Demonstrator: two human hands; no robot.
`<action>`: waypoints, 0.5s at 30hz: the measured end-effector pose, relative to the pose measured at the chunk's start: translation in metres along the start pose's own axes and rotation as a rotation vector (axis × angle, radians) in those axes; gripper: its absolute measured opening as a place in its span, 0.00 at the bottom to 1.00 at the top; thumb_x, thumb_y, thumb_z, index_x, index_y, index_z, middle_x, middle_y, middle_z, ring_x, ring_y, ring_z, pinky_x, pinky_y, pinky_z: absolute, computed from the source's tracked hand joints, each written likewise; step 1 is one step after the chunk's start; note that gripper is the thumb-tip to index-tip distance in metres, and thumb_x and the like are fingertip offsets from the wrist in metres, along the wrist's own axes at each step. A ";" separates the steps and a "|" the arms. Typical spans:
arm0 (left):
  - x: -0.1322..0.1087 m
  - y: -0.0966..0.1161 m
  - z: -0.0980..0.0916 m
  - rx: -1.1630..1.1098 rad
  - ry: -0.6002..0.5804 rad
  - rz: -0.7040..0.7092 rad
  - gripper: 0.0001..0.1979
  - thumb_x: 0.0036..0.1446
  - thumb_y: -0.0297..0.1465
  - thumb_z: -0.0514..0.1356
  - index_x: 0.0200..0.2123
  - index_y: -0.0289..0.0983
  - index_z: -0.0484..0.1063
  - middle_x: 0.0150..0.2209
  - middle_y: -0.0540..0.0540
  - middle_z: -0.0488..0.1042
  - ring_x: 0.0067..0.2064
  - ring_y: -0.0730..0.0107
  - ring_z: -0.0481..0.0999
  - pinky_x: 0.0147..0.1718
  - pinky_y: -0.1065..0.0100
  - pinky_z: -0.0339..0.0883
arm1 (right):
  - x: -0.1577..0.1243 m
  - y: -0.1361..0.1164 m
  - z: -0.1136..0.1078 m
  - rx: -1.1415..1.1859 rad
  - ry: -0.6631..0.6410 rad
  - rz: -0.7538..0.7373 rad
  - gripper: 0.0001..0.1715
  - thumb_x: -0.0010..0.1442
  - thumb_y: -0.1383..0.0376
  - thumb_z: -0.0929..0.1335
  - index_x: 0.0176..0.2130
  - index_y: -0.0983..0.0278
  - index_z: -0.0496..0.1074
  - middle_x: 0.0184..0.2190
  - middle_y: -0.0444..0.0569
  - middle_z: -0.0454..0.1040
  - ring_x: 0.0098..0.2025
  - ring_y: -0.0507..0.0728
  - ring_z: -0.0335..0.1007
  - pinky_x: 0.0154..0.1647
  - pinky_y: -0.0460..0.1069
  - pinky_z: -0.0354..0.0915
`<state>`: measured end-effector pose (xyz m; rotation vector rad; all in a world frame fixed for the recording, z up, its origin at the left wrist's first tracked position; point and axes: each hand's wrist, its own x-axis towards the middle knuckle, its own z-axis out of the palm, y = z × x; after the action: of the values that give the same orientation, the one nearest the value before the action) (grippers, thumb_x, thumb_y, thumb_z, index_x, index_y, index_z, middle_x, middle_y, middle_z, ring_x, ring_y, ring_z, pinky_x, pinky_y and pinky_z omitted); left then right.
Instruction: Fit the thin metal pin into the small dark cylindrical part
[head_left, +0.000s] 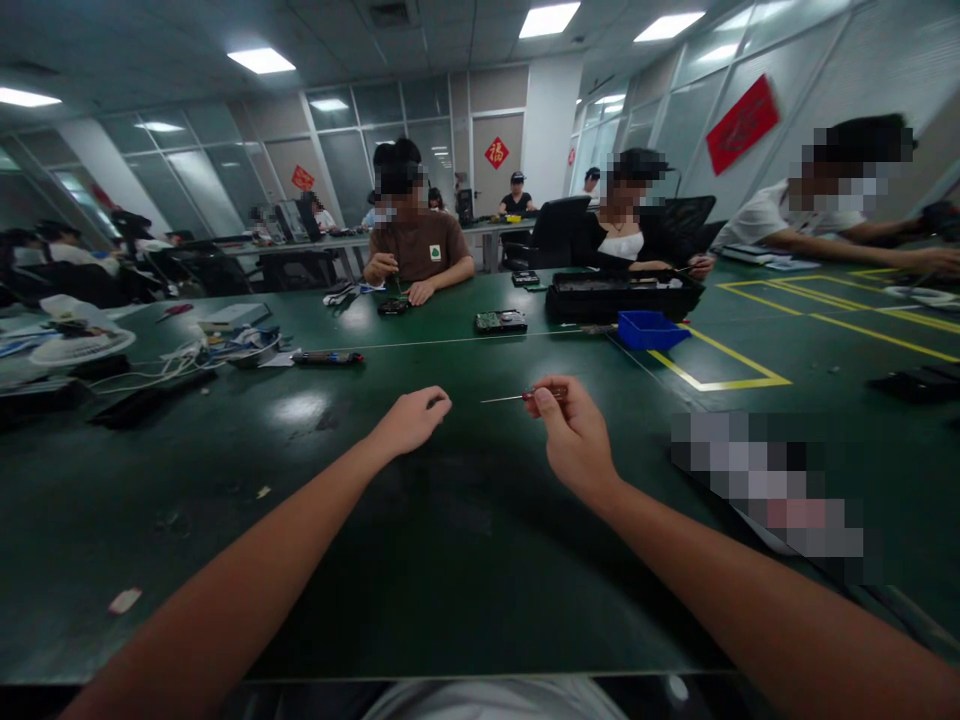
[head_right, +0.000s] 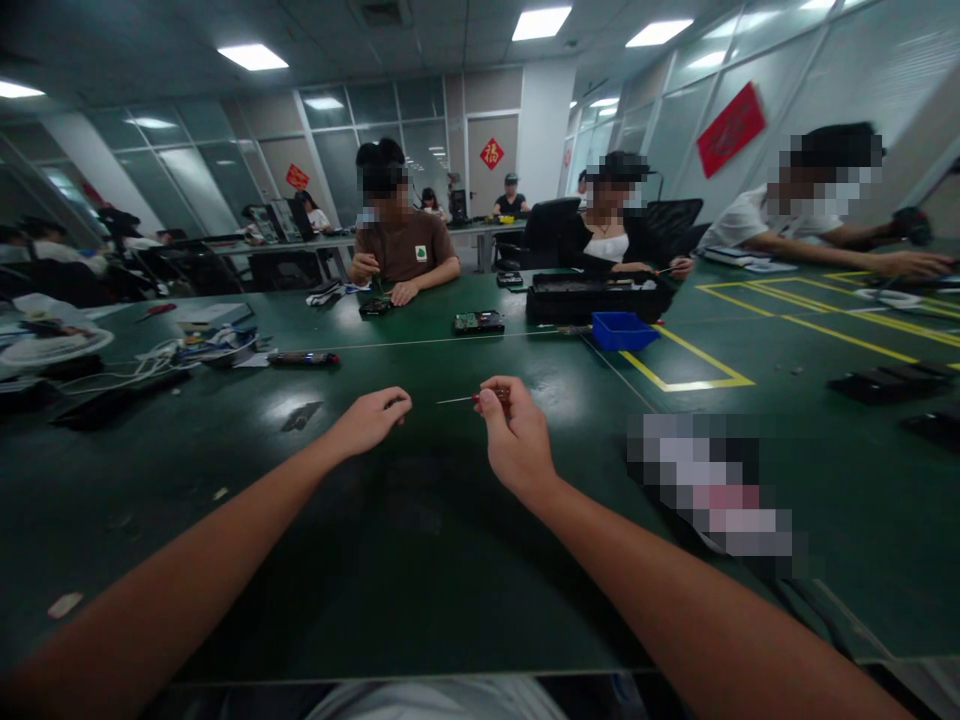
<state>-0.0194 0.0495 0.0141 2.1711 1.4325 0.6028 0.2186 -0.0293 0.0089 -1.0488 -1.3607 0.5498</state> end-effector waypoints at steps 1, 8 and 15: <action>-0.006 -0.007 -0.010 -0.041 0.020 -0.042 0.16 0.63 0.40 0.50 0.36 0.39 0.74 0.31 0.47 0.76 0.32 0.65 0.73 0.32 0.66 0.64 | 0.000 0.001 0.000 0.000 -0.001 0.002 0.10 0.68 0.56 0.64 0.43 0.58 0.70 0.36 0.48 0.76 0.38 0.58 0.74 0.42 0.56 0.68; -0.074 -0.056 -0.094 -0.031 0.226 -0.323 0.13 0.62 0.33 0.48 0.36 0.37 0.71 0.29 0.49 0.72 0.28 0.69 0.69 0.27 0.70 0.62 | 0.000 0.007 0.002 0.024 -0.014 0.019 0.11 0.67 0.55 0.65 0.44 0.58 0.70 0.36 0.48 0.76 0.38 0.58 0.74 0.41 0.56 0.69; -0.148 -0.089 -0.150 -0.008 0.571 -0.715 0.12 0.63 0.29 0.45 0.36 0.39 0.69 0.20 0.61 0.69 0.29 0.77 0.68 0.29 0.79 0.57 | 0.000 0.007 0.002 0.015 -0.021 0.041 0.10 0.67 0.56 0.65 0.43 0.59 0.70 0.35 0.48 0.76 0.38 0.58 0.73 0.42 0.56 0.69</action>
<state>-0.2255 -0.0355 0.0643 1.3486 2.3176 0.9689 0.2179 -0.0255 0.0029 -1.0637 -1.3538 0.6022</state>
